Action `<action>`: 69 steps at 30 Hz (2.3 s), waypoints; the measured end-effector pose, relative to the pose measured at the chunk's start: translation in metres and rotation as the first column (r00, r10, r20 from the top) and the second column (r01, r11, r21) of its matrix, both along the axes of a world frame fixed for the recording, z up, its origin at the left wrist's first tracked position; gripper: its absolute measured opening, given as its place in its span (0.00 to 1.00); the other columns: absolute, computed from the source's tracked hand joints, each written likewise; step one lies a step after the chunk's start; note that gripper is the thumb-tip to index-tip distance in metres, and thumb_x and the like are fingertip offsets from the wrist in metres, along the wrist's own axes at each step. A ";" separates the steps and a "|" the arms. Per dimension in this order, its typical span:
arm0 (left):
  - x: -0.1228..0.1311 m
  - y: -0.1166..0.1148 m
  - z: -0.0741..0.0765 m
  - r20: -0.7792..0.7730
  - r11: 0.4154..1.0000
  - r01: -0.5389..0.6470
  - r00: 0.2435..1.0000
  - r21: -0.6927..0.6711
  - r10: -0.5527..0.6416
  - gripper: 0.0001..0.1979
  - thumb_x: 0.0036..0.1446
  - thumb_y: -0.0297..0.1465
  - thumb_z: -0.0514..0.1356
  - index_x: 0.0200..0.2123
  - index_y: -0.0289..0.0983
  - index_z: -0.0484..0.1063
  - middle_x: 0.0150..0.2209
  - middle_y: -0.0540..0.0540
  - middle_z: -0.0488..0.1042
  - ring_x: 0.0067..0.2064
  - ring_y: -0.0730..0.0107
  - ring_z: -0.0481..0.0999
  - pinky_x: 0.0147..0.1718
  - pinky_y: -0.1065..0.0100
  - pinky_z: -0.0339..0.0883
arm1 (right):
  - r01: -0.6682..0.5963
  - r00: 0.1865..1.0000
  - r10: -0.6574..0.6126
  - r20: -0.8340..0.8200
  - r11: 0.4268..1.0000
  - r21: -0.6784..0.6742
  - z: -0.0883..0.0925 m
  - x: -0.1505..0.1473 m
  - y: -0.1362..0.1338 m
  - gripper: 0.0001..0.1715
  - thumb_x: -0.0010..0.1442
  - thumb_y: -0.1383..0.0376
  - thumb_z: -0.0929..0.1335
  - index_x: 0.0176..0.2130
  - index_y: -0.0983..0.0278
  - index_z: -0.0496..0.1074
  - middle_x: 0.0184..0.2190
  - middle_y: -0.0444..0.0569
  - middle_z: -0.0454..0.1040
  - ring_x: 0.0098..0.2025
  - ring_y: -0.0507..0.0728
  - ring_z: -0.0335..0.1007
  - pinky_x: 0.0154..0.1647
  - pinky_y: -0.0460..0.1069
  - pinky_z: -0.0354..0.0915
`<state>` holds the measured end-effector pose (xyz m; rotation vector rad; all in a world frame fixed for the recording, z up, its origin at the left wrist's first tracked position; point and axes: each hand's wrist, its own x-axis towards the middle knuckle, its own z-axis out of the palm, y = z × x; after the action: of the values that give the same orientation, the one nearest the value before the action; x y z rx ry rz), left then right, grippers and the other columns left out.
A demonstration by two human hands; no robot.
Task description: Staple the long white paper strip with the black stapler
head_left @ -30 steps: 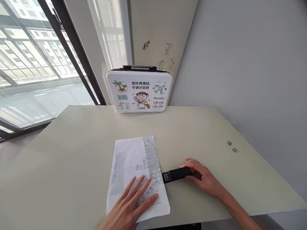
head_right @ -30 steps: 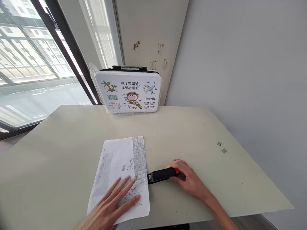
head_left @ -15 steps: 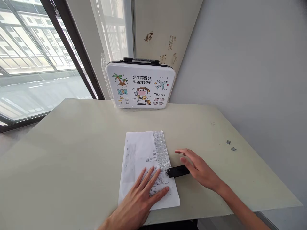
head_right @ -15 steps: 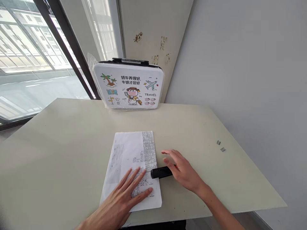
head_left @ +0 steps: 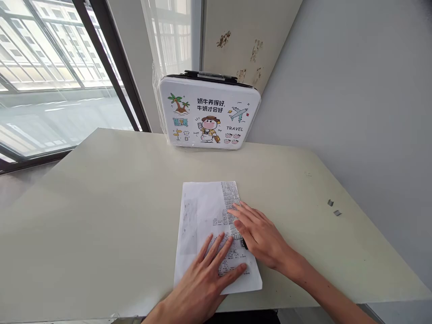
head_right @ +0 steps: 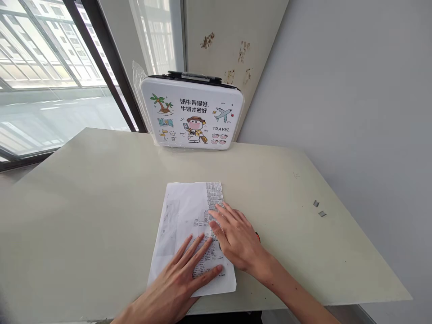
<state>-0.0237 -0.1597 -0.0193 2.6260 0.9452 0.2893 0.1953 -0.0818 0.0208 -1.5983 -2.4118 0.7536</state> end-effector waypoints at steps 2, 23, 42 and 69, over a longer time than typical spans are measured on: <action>0.000 0.000 -0.001 0.002 1.000 0.000 1.000 -0.007 0.000 0.48 0.49 0.16 0.61 0.72 0.47 0.56 0.78 0.40 0.28 0.76 0.38 0.38 0.70 0.35 0.45 | 0.009 1.000 -0.009 0.020 1.000 0.002 -0.001 -0.001 0.000 0.35 0.77 0.48 0.50 0.69 0.56 0.65 0.72 0.46 0.61 0.77 0.60 0.45 0.75 0.64 0.51; 0.003 -0.003 0.000 0.039 0.999 -0.037 0.999 -0.006 0.038 0.47 0.51 0.17 0.63 0.72 0.48 0.56 0.78 0.43 0.29 0.76 0.38 0.40 0.71 0.37 0.45 | 0.001 0.992 -0.007 0.128 0.999 0.049 -0.011 -0.010 -0.003 0.32 0.77 0.50 0.51 0.71 0.53 0.62 0.74 0.44 0.55 0.77 0.63 0.44 0.74 0.66 0.50; 0.000 -0.006 -0.003 0.057 0.998 -0.069 0.996 -0.008 0.069 0.42 0.57 0.21 0.63 0.72 0.48 0.56 0.78 0.46 0.33 0.76 0.40 0.39 0.71 0.38 0.44 | 0.041 0.997 -0.047 -0.066 0.995 -0.091 -0.009 0.006 0.003 0.31 0.77 0.49 0.52 0.73 0.48 0.56 0.75 0.39 0.53 0.77 0.60 0.44 0.76 0.65 0.50; 0.004 -0.004 -0.004 0.057 0.999 -0.025 0.998 -0.036 0.027 0.45 0.56 0.21 0.67 0.72 0.48 0.56 0.78 0.41 0.33 0.76 0.38 0.39 0.70 0.34 0.44 | 0.077 0.995 -0.073 0.062 0.995 -0.064 -0.008 -0.004 0.001 0.33 0.76 0.47 0.51 0.72 0.49 0.59 0.75 0.40 0.53 0.77 0.61 0.45 0.74 0.66 0.52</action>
<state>-0.0200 -0.1638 -0.0237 2.5605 0.9577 0.3498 0.1915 -0.0810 0.0123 -1.7498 -2.3752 0.7916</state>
